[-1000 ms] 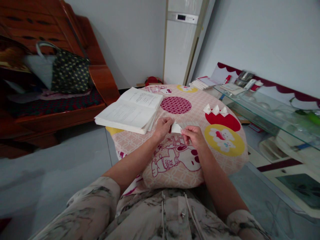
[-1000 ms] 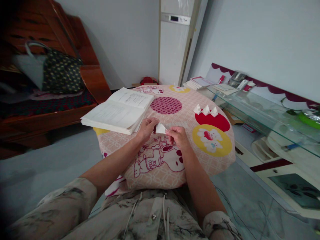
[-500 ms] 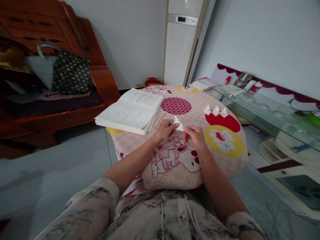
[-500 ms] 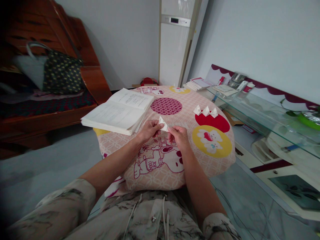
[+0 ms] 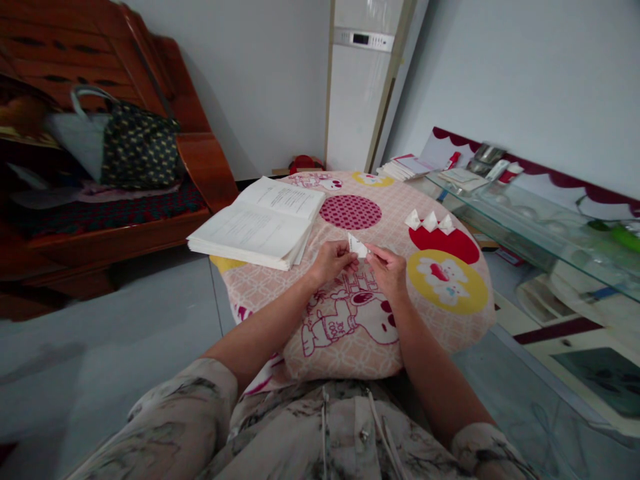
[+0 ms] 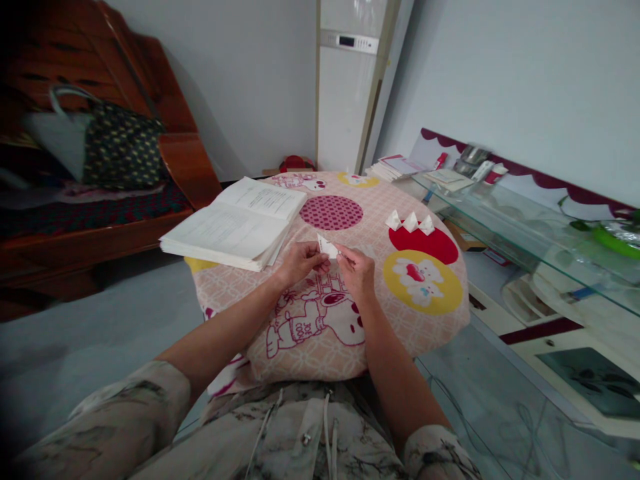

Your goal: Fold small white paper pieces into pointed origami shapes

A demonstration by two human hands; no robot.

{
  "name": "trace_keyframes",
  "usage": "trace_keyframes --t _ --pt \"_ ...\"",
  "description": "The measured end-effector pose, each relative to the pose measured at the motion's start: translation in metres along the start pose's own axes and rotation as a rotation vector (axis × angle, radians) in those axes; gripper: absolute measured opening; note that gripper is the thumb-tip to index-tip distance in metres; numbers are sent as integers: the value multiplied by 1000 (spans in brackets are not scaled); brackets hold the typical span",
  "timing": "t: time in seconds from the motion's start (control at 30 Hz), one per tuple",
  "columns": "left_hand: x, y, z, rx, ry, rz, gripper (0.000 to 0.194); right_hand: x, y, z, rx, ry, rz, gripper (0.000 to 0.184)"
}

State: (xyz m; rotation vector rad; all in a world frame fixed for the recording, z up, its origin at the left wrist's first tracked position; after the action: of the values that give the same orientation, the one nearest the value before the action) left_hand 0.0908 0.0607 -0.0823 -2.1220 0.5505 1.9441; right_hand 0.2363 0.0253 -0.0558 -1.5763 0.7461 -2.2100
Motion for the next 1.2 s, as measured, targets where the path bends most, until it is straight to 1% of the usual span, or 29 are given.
trace_keyframes --t 0.13,0.27,0.4,0.5,0.57,0.8,0.9,0.97,1.1,1.2 --pt "1 0 1 -3 23 13 13 11 -1 2 -10 31 74 29" --pt "0 0 2 -12 59 12 8 20 -1 7 -65 25 111 24" --pt "-2 0 2 -14 90 -14 11 19 0 7 -91 -10 85 19" --pt "-3 0 4 -22 99 -39 16 16 2 4 -78 -42 42 19" --pt "-3 -1 6 -30 104 -47 17 18 2 4 -74 -40 54 20" --pt "-3 -1 10 -68 91 -79 23 46 -1 4 -44 81 277 18" --pt "-4 1 10 -66 76 -85 22 56 -1 5 -59 146 386 22" --pt "-4 1 9 -61 69 -81 21 60 0 4 -61 189 430 24" --pt "-2 1 9 -67 65 -60 18 63 0 5 -67 231 435 24" --pt "-1 0 10 -73 57 -55 14 55 0 5 -83 192 371 17"
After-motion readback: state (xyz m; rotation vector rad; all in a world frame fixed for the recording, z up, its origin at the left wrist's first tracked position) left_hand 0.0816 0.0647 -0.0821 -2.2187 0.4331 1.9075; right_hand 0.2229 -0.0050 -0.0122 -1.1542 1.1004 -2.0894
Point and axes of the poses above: each hand's wrist, its own y-axis away from the middle knuckle, its own z-axis out of the back of the hand, x = y × z, the point moved 10 cm from there along -y, towards the middle knuckle, and after that the axes turned 11 degrees about z, right-handed, at the moved point
